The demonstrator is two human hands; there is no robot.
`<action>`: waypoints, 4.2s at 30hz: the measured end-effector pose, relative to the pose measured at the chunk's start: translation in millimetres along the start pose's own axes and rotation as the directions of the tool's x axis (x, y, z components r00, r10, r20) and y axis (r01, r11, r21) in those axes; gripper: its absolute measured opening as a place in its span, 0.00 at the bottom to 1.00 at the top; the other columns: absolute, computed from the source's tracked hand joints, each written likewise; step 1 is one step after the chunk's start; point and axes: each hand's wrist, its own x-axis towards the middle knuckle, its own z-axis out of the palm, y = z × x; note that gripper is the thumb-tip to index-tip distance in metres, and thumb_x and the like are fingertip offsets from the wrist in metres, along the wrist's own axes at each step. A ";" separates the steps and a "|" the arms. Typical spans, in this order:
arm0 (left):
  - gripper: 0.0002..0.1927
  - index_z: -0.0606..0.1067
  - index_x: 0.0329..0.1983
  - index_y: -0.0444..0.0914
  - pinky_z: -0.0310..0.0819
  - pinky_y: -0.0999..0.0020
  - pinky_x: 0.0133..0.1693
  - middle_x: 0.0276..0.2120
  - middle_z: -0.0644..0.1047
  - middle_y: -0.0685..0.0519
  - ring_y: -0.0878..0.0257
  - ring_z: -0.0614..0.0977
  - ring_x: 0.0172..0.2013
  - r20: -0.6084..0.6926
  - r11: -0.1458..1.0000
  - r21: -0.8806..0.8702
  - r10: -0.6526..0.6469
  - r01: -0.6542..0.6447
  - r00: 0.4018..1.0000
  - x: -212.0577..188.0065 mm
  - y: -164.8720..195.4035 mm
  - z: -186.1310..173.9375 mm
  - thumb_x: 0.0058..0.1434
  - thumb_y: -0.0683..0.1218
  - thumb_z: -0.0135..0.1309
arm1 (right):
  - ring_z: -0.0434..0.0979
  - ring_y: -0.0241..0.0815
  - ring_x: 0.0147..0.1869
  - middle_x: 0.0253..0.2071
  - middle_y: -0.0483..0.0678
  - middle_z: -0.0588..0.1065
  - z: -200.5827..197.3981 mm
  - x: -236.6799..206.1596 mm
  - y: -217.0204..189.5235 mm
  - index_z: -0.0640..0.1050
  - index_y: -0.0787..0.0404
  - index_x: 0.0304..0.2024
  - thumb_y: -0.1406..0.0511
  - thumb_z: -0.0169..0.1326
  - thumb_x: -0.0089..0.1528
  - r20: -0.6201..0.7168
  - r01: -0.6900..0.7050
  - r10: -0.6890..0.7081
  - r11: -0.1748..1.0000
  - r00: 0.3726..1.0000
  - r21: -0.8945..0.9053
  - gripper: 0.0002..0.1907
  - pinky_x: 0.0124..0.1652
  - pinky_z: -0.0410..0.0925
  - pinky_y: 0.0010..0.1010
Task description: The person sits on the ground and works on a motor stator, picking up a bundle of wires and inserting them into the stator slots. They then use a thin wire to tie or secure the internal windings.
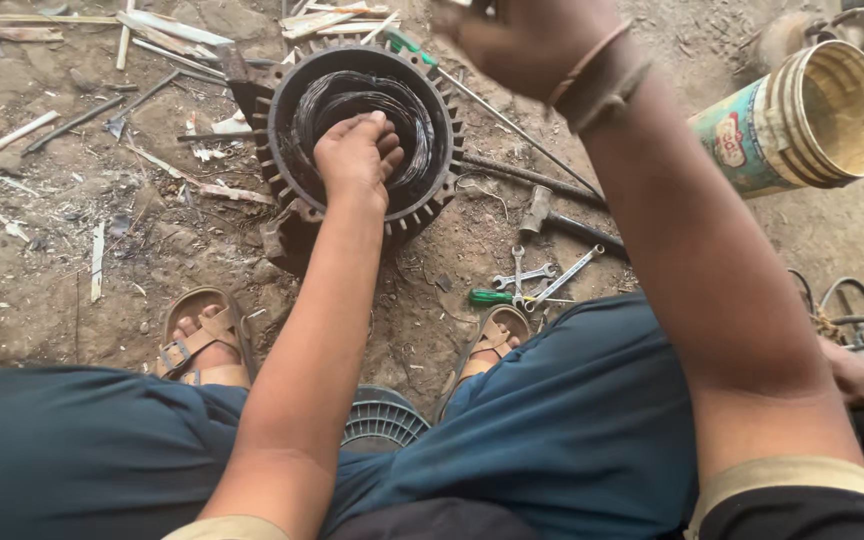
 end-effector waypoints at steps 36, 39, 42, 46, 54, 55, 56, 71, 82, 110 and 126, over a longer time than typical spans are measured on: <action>0.08 0.70 0.34 0.40 0.71 0.68 0.20 0.24 0.78 0.48 0.63 0.77 0.17 -0.057 0.998 0.039 -0.047 0.049 0.997 -19.7 -3.7 -35.1 0.52 0.35 0.49 | 0.84 0.47 0.42 0.41 0.54 0.82 77.7 -19.1 30.5 0.82 0.62 0.48 0.62 0.61 0.65 0.246 -0.239 0.241 0.970 0.939 -0.039 0.12 0.45 0.75 0.35; 0.10 0.71 0.34 0.40 0.72 0.66 0.23 0.27 0.80 0.47 0.63 0.77 0.19 -0.017 0.990 -0.024 -0.136 0.135 0.991 -16.3 -1.0 -43.2 0.52 0.33 0.49 | 0.84 0.49 0.42 0.40 0.55 0.82 88.2 -13.7 23.8 0.84 0.63 0.43 0.64 0.62 0.63 0.287 -0.179 0.174 0.984 0.942 -0.008 0.09 0.46 0.75 0.37; 0.09 0.71 0.33 0.41 0.72 0.65 0.25 0.28 0.80 0.48 0.62 0.77 0.21 -0.020 0.983 -0.056 -0.176 0.175 0.984 -12.8 -2.4 -44.6 0.51 0.34 0.50 | 0.84 0.48 0.44 0.41 0.54 0.82 97.8 -8.9 16.1 0.84 0.62 0.44 0.64 0.61 0.63 0.259 -0.163 0.150 0.986 0.954 0.029 0.09 0.48 0.75 0.36; 0.05 0.71 0.31 0.41 0.72 0.62 0.26 0.27 0.79 0.50 0.60 0.78 0.23 -0.036 0.969 -0.112 -0.225 0.220 0.974 -9.7 -5.0 -39.2 0.53 0.38 0.49 | 0.83 0.49 0.41 0.38 0.52 0.82 113.6 -4.6 8.9 0.85 0.58 0.40 0.63 0.61 0.61 0.308 -0.279 0.301 0.954 0.902 -0.113 0.08 0.45 0.73 0.39; 0.02 0.69 0.29 0.40 0.72 0.64 0.25 0.24 0.77 0.50 0.60 0.78 0.22 -0.065 0.972 -0.144 -0.197 0.186 0.978 -12.2 -1.3 -25.5 0.53 0.40 0.49 | 0.82 0.48 0.36 0.32 0.52 0.81 139.3 -0.4 13.7 0.84 0.59 0.33 0.64 0.57 0.63 0.332 -0.248 0.319 0.939 0.888 -0.238 0.08 0.43 0.74 0.39; 0.01 0.70 0.28 0.39 0.72 0.64 0.25 0.24 0.77 0.50 0.60 0.77 0.22 -0.066 0.971 -0.149 -0.199 0.188 0.978 -12.7 -0.4 -25.0 0.53 0.40 0.50 | 0.82 0.48 0.35 0.31 0.52 0.81 140.7 -1.1 13.9 0.84 0.60 0.32 0.64 0.58 0.62 0.312 -0.243 0.306 0.944 0.899 -0.225 0.08 0.42 0.74 0.39; 0.01 0.70 0.28 0.39 0.72 0.64 0.25 0.24 0.77 0.50 0.60 0.77 0.22 -0.069 0.970 -0.154 -0.203 0.190 0.977 -13.3 0.5 -24.7 0.53 0.40 0.50 | 0.82 0.48 0.34 0.31 0.53 0.81 141.5 -2.6 14.1 0.83 0.61 0.31 0.64 0.58 0.61 0.293 -0.238 0.294 0.948 0.910 -0.212 0.07 0.41 0.74 0.38; 0.07 0.78 0.34 0.40 0.64 0.72 0.24 0.25 0.80 0.55 0.68 0.73 0.22 -0.010 0.990 -0.123 -0.072 0.071 0.997 -11.0 -11.0 -26.7 0.53 0.45 0.60 | 0.84 0.40 0.37 0.37 0.51 0.83 140.8 -30.9 5.0 0.84 0.64 0.44 0.68 0.61 0.62 0.328 -0.309 0.224 0.921 0.918 0.236 0.08 0.40 0.77 0.30; 0.06 0.78 0.35 0.38 0.67 0.72 0.24 0.24 0.80 0.54 0.67 0.75 0.21 -0.092 0.991 -0.135 -0.030 0.017 0.995 -17.4 -16.4 -23.5 0.55 0.43 0.55 | 0.84 0.46 0.42 0.41 0.56 0.82 161.1 -35.9 5.3 0.81 0.68 0.53 0.67 0.58 0.68 0.020 -0.138 0.139 0.990 0.990 -0.038 0.13 0.44 0.77 0.33; 0.05 0.72 0.35 0.38 0.55 0.75 0.17 0.23 0.77 0.52 0.69 0.68 0.16 0.038 0.925 -0.354 -0.134 0.138 0.990 -12.3 -7.3 -35.7 0.54 0.40 0.50 | 0.82 0.46 0.41 0.41 0.55 0.81 133.8 -45.9 14.7 0.83 0.65 0.47 0.73 0.57 0.66 0.101 -0.062 0.061 0.998 0.993 0.010 0.08 0.43 0.75 0.32; 0.04 0.74 0.30 0.38 0.56 0.73 0.18 0.22 0.76 0.53 0.69 0.67 0.17 -0.018 0.955 -0.277 -0.114 0.104 0.993 -14.3 -4.3 -28.3 0.52 0.42 0.51 | 0.74 0.51 0.35 0.33 0.52 0.72 171.6 -27.3 14.6 0.73 0.60 0.28 0.67 0.58 0.63 -0.056 0.130 -0.175 0.879 0.983 -0.459 0.09 0.37 0.69 0.40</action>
